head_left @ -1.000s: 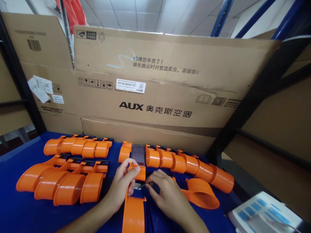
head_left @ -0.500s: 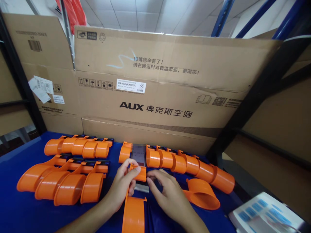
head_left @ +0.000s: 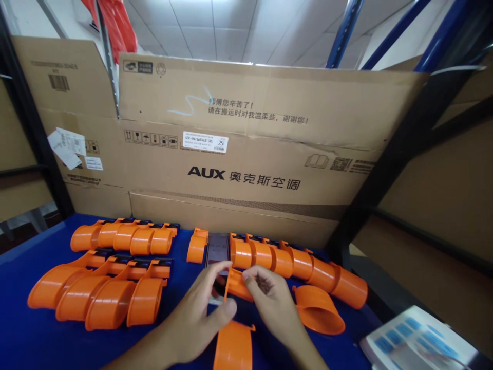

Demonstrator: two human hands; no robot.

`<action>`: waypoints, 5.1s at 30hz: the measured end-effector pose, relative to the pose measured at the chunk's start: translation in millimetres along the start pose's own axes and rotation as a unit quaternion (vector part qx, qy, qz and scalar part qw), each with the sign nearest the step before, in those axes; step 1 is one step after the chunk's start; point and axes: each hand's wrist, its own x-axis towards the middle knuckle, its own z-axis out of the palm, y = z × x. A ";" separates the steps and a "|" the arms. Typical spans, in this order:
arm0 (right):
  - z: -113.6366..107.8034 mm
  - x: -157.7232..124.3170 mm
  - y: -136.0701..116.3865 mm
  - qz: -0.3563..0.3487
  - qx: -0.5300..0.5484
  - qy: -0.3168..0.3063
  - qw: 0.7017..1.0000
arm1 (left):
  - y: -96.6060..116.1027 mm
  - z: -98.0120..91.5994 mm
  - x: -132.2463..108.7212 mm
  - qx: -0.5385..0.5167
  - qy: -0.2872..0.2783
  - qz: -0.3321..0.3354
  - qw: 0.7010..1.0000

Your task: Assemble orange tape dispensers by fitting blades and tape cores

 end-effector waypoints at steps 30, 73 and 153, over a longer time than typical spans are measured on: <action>-8.1 3.1 -12.5 -0.031 -0.032 0.094 0.995 | -41.5 -159.0 72.1 0.535 -0.104 0.056 0.836; 16.9 -17.2 -20.7 0.067 0.170 -0.140 0.973 | 70.7 -26.3 -18.8 0.449 -0.144 0.340 0.814; 36.3 -25.2 -25.2 -0.136 -0.223 -0.224 0.939 | -24.1 -14.7 21.4 -0.308 0.192 -0.137 0.922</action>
